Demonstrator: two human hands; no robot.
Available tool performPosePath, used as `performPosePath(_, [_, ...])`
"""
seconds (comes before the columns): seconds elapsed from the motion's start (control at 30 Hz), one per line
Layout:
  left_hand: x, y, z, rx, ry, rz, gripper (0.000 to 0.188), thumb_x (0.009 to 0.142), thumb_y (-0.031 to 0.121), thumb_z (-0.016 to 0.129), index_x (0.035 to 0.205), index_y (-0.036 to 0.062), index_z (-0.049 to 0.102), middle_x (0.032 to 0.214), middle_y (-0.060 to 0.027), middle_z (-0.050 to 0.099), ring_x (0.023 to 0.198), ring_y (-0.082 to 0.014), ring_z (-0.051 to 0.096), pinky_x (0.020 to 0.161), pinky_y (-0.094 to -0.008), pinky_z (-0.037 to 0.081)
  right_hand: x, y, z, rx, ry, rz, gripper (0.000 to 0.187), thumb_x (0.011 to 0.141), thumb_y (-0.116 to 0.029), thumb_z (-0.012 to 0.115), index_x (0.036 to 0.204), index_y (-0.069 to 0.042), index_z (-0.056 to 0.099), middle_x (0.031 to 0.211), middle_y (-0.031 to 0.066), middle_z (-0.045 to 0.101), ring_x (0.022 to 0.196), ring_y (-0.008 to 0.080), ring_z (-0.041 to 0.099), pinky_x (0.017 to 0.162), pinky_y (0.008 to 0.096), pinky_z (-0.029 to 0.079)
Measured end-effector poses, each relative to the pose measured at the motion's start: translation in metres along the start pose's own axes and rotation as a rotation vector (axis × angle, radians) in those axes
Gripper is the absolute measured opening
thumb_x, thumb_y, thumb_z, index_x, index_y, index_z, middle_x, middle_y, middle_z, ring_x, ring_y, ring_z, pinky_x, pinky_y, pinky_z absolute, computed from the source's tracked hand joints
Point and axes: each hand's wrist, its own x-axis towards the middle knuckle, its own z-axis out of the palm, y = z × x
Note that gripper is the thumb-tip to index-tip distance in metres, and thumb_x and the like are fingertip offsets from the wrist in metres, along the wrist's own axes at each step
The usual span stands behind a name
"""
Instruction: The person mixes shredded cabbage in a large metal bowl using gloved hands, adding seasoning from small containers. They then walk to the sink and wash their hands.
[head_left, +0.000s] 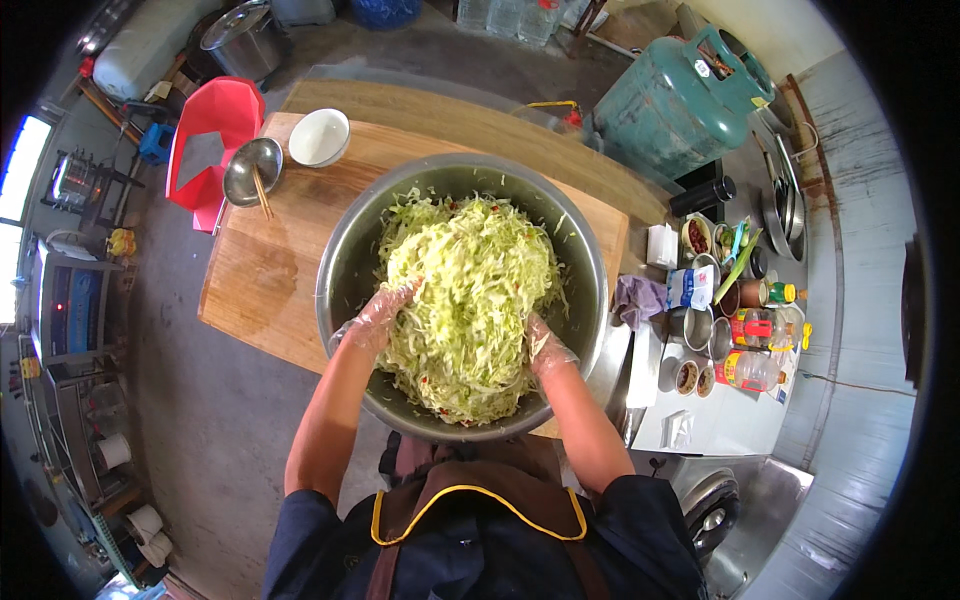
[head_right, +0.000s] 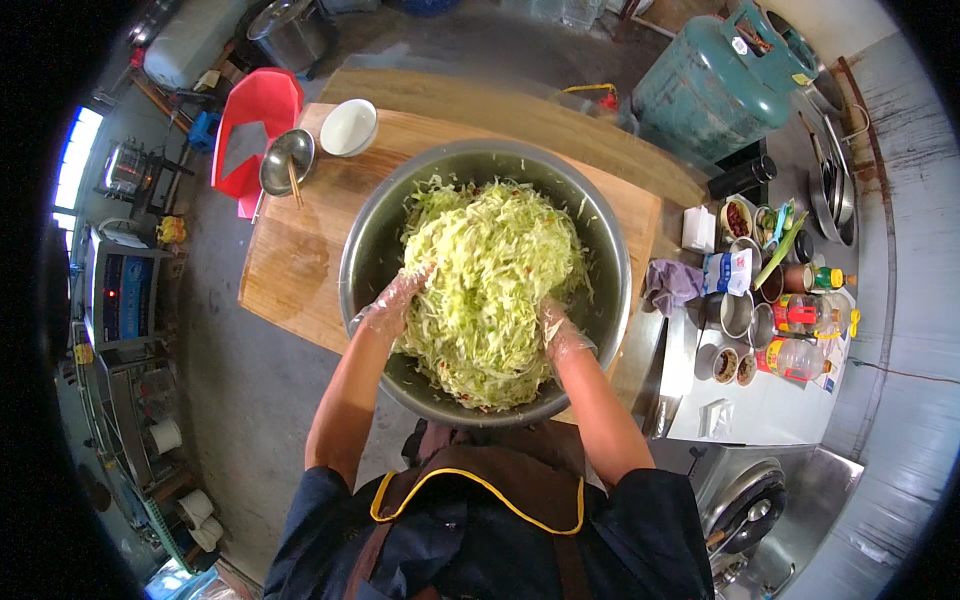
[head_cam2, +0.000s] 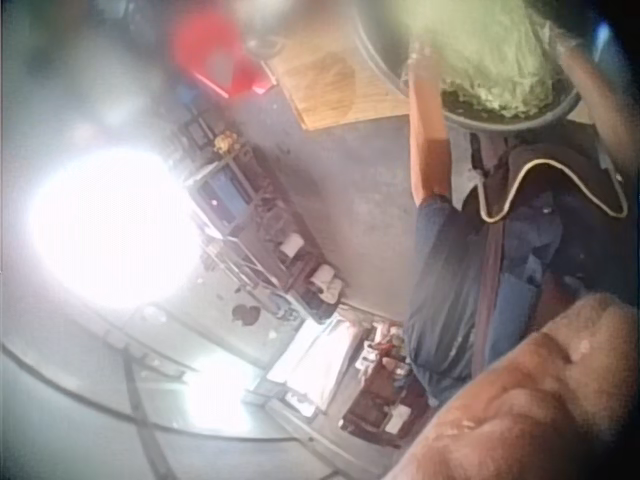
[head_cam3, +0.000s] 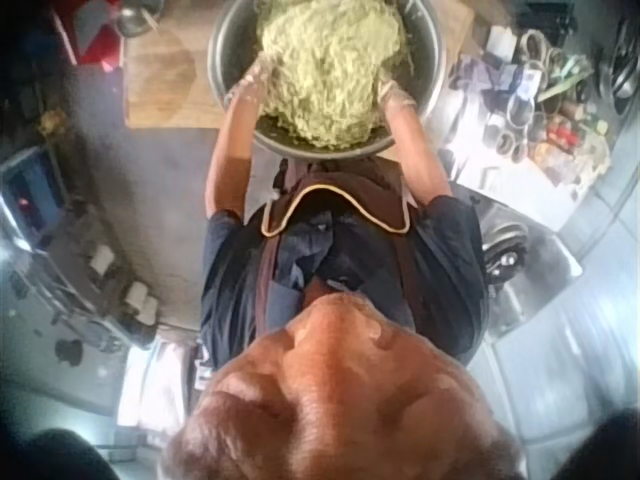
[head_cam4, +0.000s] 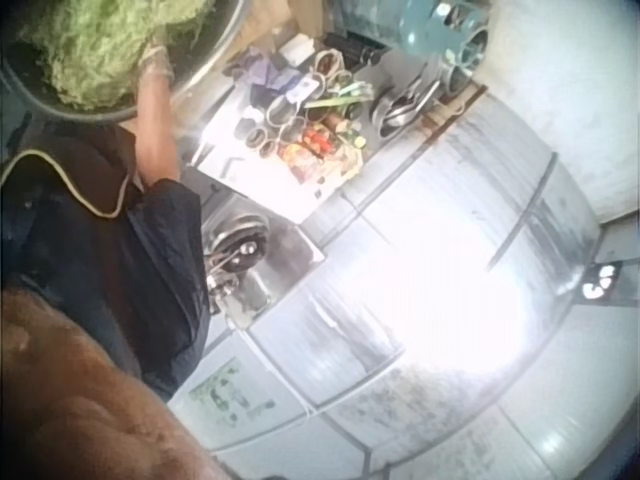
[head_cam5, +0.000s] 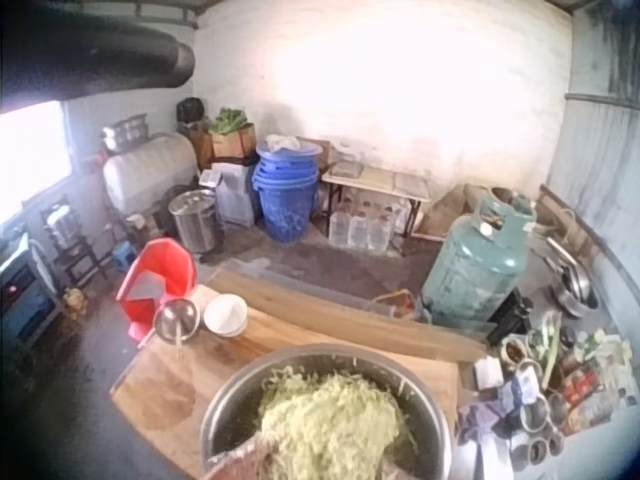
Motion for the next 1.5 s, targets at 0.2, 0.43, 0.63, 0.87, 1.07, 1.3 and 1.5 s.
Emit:
performPosePath(0.2, [-0.053, 0.034, 0.037, 0.027, -0.135, 0.255, 0.067, 0.082, 0.03, 0.077, 0.137, 0.0037, 0.049, 0.127, -0.0086, 0.06, 0.114, -0.0203, 0.058, 0.099, -0.0374, 0.047, -0.067, -0.062, 0.024, -0.434, -0.022, -0.291, 0.057, 0.088, -0.017, 0.065, 0.14, -0.004, 0.047, 0.132, 0.0131, 0.057, 0.117, 0.0216, 0.054, 0.102, 0.0345, 0.04])
performPosePath(0.43, [-0.097, 0.07, 0.07, 0.373, 0.181, 0.291, 0.055, 0.097, 0.034, 0.058, 0.142, 0.0048, 0.043, 0.137, -0.0113, 0.053, 0.128, -0.022, 0.049, 0.109, -0.0332, 0.037, -0.068, -0.089, 0.001, -0.287, -0.2, -0.498, 0.048, 0.087, -0.005, 0.061, 0.134, -0.007, 0.053, 0.134, 0.0078, 0.056, 0.111, 0.0202, 0.059, 0.1, 0.0348, 0.043])
performPosePath(0.63, [-0.065, 0.02, 0.006, 0.753, 0.51, 0.028, 0.069, 0.095, 0.054, 0.051, 0.145, 0.0073, 0.042, 0.14, -0.0156, 0.051, 0.132, -0.0255, 0.044, 0.108, -0.0384, 0.037, -0.052, -0.05, -0.021, -0.699, 0.18, -0.138, 0.064, 0.096, -0.039, 0.053, 0.149, -0.007, 0.035, 0.148, 0.016, 0.043, 0.135, 0.0275, 0.042, 0.116, 0.0432, 0.026])
performPosePath(0.87, [-0.054, -0.073, 0.008, 0.024, 0.23, -0.181, 0.083, 0.094, 0.065, 0.042, 0.153, 0.0085, 0.025, 0.156, -0.0144, 0.029, 0.139, -0.0321, 0.034, 0.112, -0.0502, 0.031, -0.026, 0.058, -0.019, -0.092, 0.122, 0.298, 0.065, 0.096, -0.047, 0.053, 0.147, -0.009, 0.038, 0.15, 0.0091, 0.043, 0.136, 0.0268, 0.041, 0.109, 0.0412, 0.034])
performPosePath(1.07, [-0.011, -0.179, -0.041, -0.538, 0.016, -0.09, 0.062, 0.094, 0.037, 0.061, 0.145, 0.0081, 0.04, 0.144, -0.0092, 0.047, 0.13, -0.0266, 0.046, 0.106, -0.0469, 0.041, -0.005, 0.089, -0.022, 0.47, -0.114, 0.4, 0.052, 0.097, -0.045, 0.054, 0.136, -0.011, 0.053, 0.132, 0.0069, 0.06, 0.117, 0.0245, 0.06, 0.101, 0.0429, 0.048])
performPosePath(1.3, [-0.05, -0.085, 0.026, -0.38, 0.068, -0.083, 0.068, 0.087, 0.035, 0.071, 0.142, 0.006, 0.043, 0.137, -0.0082, 0.054, 0.123, -0.0247, 0.053, 0.098, -0.0422, 0.049, 0.001, 0.069, -0.023, 0.353, -0.179, 0.169, 0.047, 0.092, -0.029, 0.061, 0.134, -0.009, 0.055, 0.127, 0.0086, 0.063, 0.111, 0.0246, 0.063, 0.1, 0.0399, 0.048])
performPosePath(1.5, [-0.065, -0.053, 0.039, -0.216, -0.02, 0.297, 0.073, 0.08, 0.023, 0.08, 0.14, 0.0025, 0.044, 0.129, -0.0068, 0.056, 0.118, -0.0187, 0.053, 0.1, -0.0339, 0.043, 0.002, 0.047, -0.04, 0.179, -0.345, -0.205, 0.048, 0.086, -0.01, 0.064, 0.133, -0.007, 0.055, 0.125, 0.0076, 0.063, 0.11, 0.0194, 0.062, 0.098, 0.0352, 0.047])
